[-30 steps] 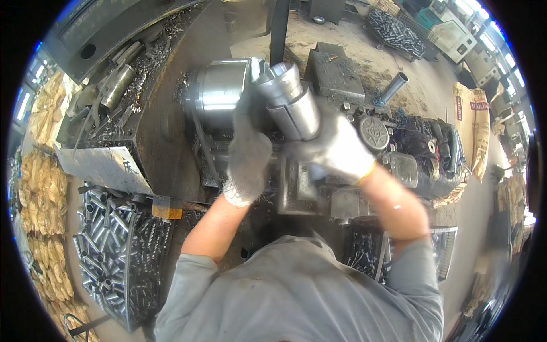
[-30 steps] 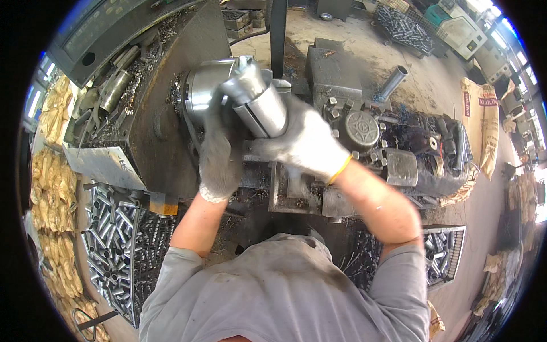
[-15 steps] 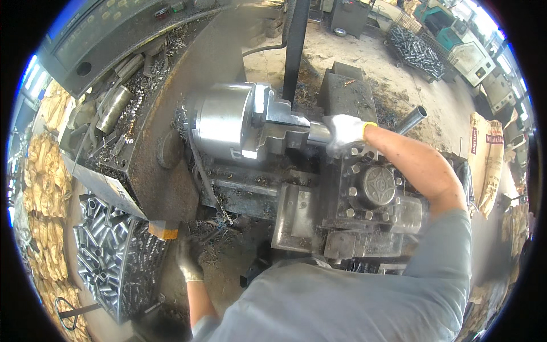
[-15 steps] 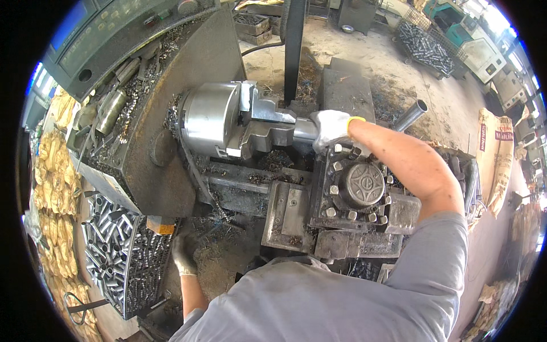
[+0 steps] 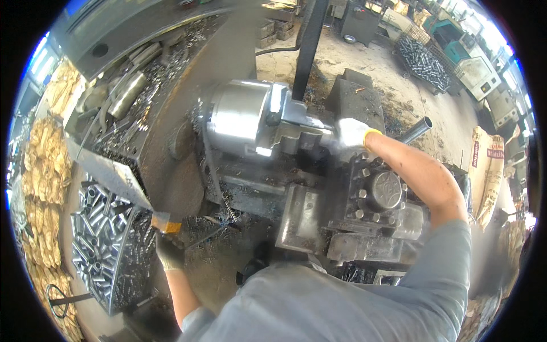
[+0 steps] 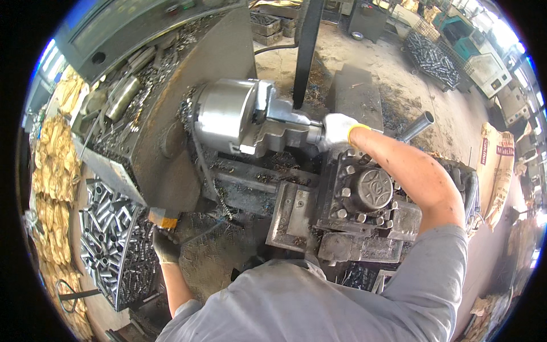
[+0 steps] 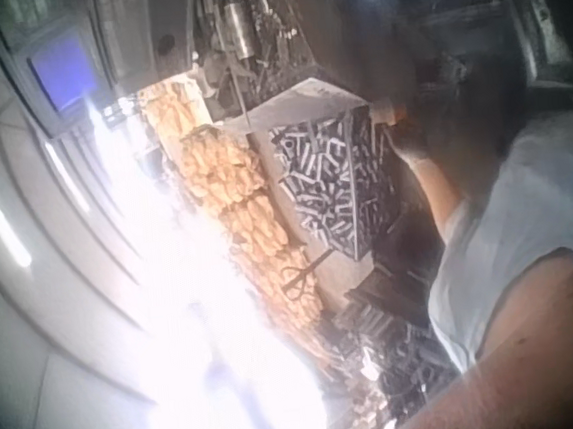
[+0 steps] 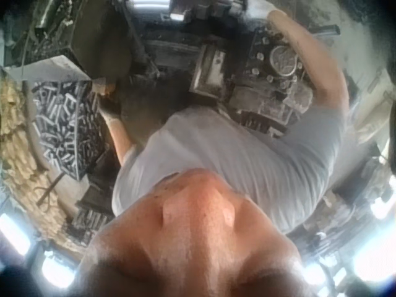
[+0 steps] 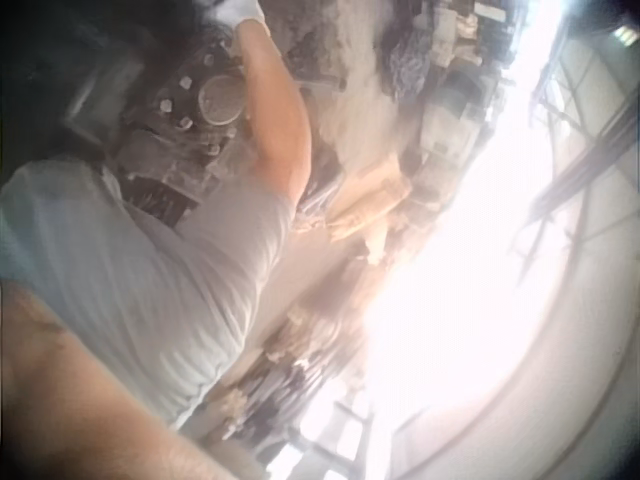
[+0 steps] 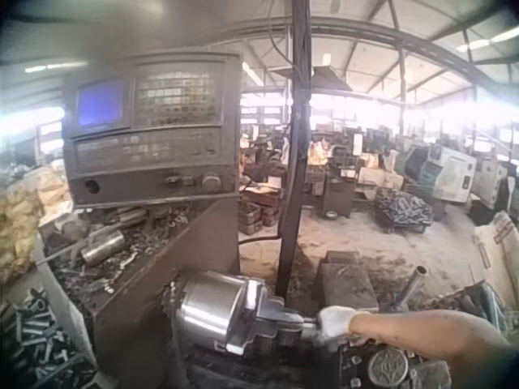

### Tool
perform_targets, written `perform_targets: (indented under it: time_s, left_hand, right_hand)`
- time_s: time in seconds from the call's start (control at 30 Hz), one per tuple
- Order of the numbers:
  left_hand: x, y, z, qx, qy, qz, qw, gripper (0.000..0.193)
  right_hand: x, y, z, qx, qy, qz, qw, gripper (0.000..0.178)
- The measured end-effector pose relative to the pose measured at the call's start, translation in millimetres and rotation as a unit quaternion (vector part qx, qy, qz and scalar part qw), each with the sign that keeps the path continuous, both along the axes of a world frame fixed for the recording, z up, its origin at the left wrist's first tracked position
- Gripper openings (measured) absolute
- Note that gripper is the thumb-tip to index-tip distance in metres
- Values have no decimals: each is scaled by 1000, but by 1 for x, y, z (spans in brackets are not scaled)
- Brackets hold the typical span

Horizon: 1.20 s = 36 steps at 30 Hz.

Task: The person repeatedly picks up cylindrical metal tubes from a nearby bin, inserts them into the chuck of a metal turning machine, and then removes them after a brief interval. The person places the processed tubes into a separate bin. The cycle repeats continuously throughout the clip.

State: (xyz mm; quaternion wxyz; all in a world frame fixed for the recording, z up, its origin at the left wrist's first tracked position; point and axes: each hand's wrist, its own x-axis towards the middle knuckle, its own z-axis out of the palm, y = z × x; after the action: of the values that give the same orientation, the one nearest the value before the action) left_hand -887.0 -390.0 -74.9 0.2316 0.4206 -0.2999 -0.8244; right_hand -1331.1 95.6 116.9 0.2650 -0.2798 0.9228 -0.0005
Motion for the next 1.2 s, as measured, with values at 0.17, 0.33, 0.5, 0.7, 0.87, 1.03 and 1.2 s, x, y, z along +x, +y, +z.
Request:
perform_targets:
  time_s: [0.17, 0.33, 0.5, 0.7, 0.87, 1.03, 1.2]
  left_hand:
    - [8, -18, -25, -155, -98, -41, 982, 26]
    - [12, -13, -42, -380, -142, 14, 914, 40]
    - [-17, 28, 66, -768, -124, 130, 614, 33]
    - [-201, 90, 260, -899, 46, -20, 434, 49]
    - [-374, 92, 327, -911, -133, -31, 390, 84]
    - [-408, 100, 359, -848, -276, -163, 421, 88]
    - [-264, 144, 276, -847, 72, -77, 521, 35]
  right_hand:
    - [-3, -18, 1, -155, -27, -18, 987, 79]
    - [56, 17, 54, -184, 202, -32, 961, 65]
    - [218, 46, 97, -434, 297, -189, 829, 42]
    - [320, 48, 56, -530, 188, -176, 808, 35]
    - [331, 59, 14, -539, 76, -290, 787, 41]
    - [339, 80, -1, -486, 5, -348, 801, 40]
    - [336, 43, -25, -492, -39, -231, 838, 34]
